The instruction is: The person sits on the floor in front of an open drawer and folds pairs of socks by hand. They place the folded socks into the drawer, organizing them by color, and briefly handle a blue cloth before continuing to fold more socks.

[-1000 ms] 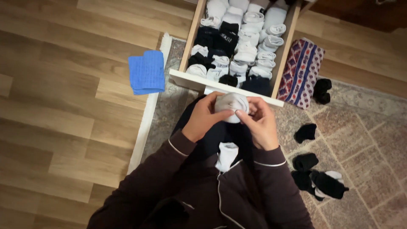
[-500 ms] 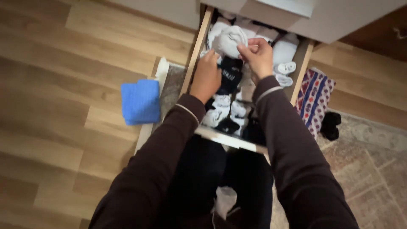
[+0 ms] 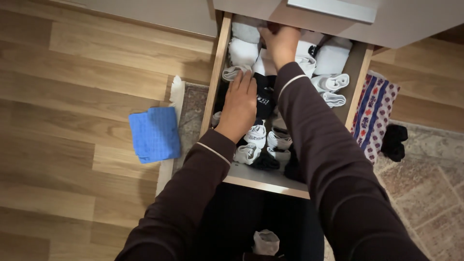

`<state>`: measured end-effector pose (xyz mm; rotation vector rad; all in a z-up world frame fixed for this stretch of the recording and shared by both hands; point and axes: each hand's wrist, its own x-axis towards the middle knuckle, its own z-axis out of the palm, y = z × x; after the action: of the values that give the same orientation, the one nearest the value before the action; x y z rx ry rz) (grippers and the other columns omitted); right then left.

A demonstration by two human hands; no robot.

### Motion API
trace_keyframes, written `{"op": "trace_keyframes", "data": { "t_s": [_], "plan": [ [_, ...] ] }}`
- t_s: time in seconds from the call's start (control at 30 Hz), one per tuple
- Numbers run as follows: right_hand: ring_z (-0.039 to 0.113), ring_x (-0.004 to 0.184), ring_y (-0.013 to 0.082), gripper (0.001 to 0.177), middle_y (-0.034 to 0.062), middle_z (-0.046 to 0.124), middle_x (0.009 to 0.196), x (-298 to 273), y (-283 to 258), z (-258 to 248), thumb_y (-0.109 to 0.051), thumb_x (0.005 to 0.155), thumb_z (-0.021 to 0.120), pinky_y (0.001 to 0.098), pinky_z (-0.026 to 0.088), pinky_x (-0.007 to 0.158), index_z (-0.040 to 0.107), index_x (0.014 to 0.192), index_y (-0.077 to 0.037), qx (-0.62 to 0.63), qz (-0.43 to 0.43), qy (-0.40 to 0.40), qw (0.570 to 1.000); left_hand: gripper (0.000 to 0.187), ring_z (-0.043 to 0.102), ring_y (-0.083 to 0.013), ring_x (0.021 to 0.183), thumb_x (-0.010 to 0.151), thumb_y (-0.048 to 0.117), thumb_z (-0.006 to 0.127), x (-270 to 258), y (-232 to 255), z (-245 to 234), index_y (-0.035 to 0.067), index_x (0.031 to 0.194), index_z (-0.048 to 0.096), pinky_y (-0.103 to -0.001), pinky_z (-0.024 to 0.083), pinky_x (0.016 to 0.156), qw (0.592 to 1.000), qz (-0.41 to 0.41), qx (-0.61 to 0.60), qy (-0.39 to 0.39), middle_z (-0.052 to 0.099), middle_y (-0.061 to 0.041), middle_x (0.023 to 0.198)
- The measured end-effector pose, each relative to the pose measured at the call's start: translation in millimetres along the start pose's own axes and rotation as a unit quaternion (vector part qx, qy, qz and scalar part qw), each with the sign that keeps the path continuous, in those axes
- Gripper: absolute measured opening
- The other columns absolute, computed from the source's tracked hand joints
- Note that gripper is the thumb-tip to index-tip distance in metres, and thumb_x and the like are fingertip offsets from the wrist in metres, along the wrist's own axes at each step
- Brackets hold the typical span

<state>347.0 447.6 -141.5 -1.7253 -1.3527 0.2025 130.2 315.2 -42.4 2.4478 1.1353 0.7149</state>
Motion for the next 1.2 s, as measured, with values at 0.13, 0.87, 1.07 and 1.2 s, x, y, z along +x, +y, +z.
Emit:
{"op": "trace_keyframes", "data": {
  "t_s": [0.13, 0.87, 1.07, 1.2],
  "plan": [
    [0.073, 0.081, 0.0345, 0.042, 0.0194, 0.076, 0.093, -7, -23, 8, -0.018, 0.070, 0.096, 0.0420, 0.059, 0.073, 0.072, 0.096, 0.004, -0.007, 0.013, 0.064, 0.998, 0.050, 0.043, -0.0471, 0.142, 0.085, -0.002, 0.055, -6, -21, 11, -0.012, 0.134, 0.052, -0.053, 0.035, 0.118, 1.000, 0.001, -0.012, -0.019, 0.050, -0.028, 0.147],
    [0.073, 0.081, 0.0188, 0.010, 0.0099, 0.076, 0.091, -530, 127, -457, -0.009, 0.095, 0.071, 0.0342, 0.057, 0.075, 0.075, 0.103, -0.004, -0.267, 0.364, 0.167, 0.876, 0.043, 0.050, -0.0437, 0.134, 0.087, 0.007, 0.075, -106, 150, -47, -0.002, 0.127, 0.061, -0.052, 0.042, 0.114, 0.981, 0.124, -0.118, -0.090, 0.057, -0.020, 0.139],
    [0.072, 0.084, 0.0197, 0.040, 0.0086, 0.073, 0.098, -525, 137, -437, -0.025, 0.090, 0.080, 0.0338, 0.058, 0.074, 0.062, 0.118, -0.003, -0.127, 0.427, 0.242, 0.862, 0.037, 0.054, -0.0420, 0.130, 0.094, 0.007, 0.075, -113, 153, -38, -0.003, 0.126, 0.060, -0.050, 0.045, 0.111, 0.986, 0.124, -0.095, -0.049, 0.059, -0.019, 0.133],
    [0.067, 0.076, 0.0251, 0.068, 0.0146, 0.070, 0.087, -486, 140, -397, -0.028, 0.073, 0.094, 0.0391, 0.054, 0.071, 0.060, 0.128, -0.005, -0.203, 0.369, 0.092, 0.902, 0.033, 0.056, -0.0404, 0.127, 0.095, 0.004, 0.073, -111, 156, -34, -0.003, 0.124, 0.060, -0.049, 0.047, 0.109, 0.988, 0.119, -0.088, -0.041, 0.062, -0.018, 0.129]
  ]
}}
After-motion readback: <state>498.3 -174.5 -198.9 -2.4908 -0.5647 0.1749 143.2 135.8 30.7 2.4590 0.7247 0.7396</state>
